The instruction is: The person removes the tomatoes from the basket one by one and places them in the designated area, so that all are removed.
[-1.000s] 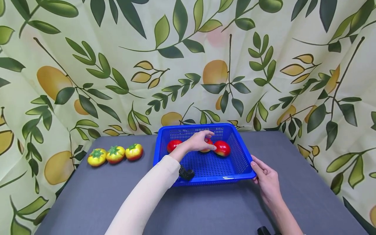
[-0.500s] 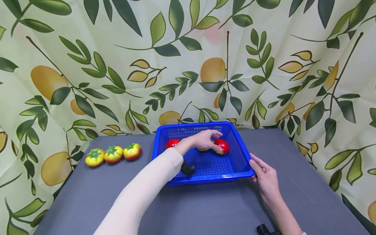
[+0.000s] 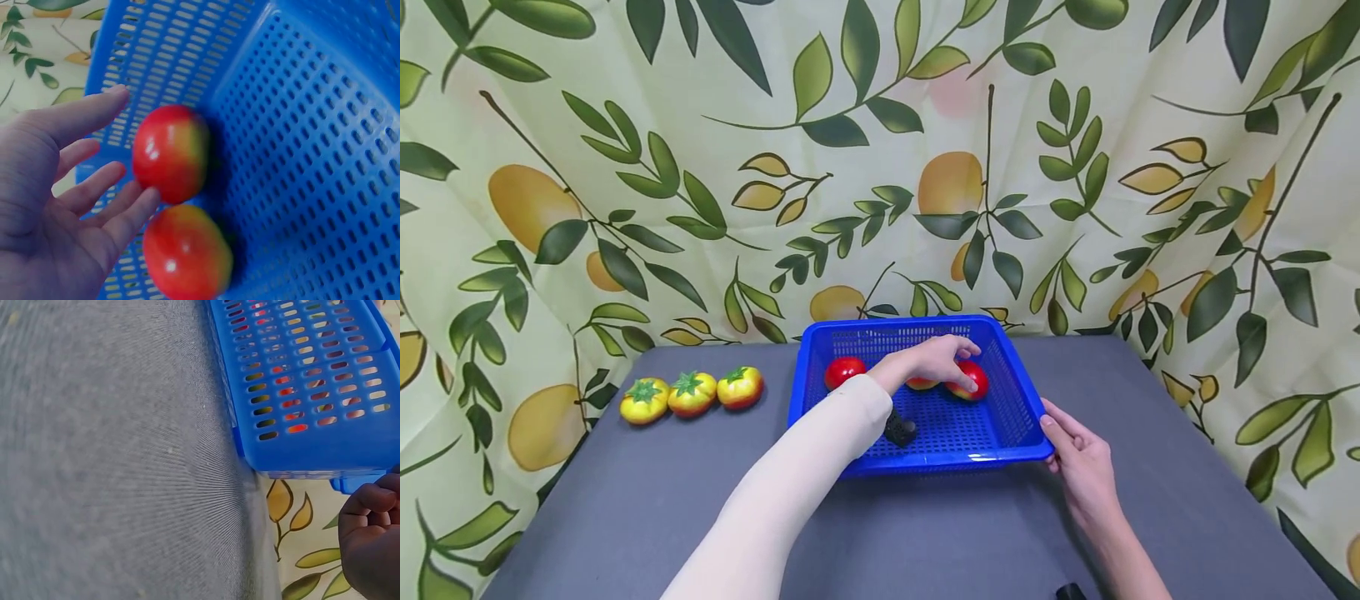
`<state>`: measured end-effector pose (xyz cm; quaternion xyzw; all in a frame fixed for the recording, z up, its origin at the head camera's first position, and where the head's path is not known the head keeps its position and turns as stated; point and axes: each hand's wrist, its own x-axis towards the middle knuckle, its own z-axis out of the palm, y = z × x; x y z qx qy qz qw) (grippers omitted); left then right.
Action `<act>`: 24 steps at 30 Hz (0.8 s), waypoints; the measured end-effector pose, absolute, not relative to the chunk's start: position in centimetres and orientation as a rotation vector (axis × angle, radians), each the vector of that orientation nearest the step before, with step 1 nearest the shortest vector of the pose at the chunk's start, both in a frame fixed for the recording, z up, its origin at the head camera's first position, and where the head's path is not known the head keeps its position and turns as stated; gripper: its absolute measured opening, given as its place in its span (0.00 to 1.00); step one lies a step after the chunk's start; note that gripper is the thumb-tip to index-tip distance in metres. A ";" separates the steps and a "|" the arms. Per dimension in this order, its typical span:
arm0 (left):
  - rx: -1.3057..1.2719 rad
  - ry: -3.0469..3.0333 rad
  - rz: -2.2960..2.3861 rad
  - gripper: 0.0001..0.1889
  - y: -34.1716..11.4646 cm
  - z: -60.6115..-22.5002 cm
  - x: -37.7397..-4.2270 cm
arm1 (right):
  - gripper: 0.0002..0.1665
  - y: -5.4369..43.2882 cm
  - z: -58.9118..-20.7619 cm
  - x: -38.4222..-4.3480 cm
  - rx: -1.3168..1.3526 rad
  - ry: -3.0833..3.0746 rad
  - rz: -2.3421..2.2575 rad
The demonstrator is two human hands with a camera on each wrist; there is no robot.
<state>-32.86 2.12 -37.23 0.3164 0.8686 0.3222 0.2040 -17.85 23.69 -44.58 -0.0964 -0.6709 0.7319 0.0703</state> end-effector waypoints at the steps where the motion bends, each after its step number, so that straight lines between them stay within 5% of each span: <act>1: 0.885 2.426 0.894 0.34 2.3 -37.3 -32.8 | 0.37 23.7 -44.6 -17.9 -0.286 -2.016 2.207; 24: 0.740 2.090 0.946 0.33 2.5 -38.5 -31.5 | 0.38 23.6 -44.4 -17.9 -0.299 -2.020 2.214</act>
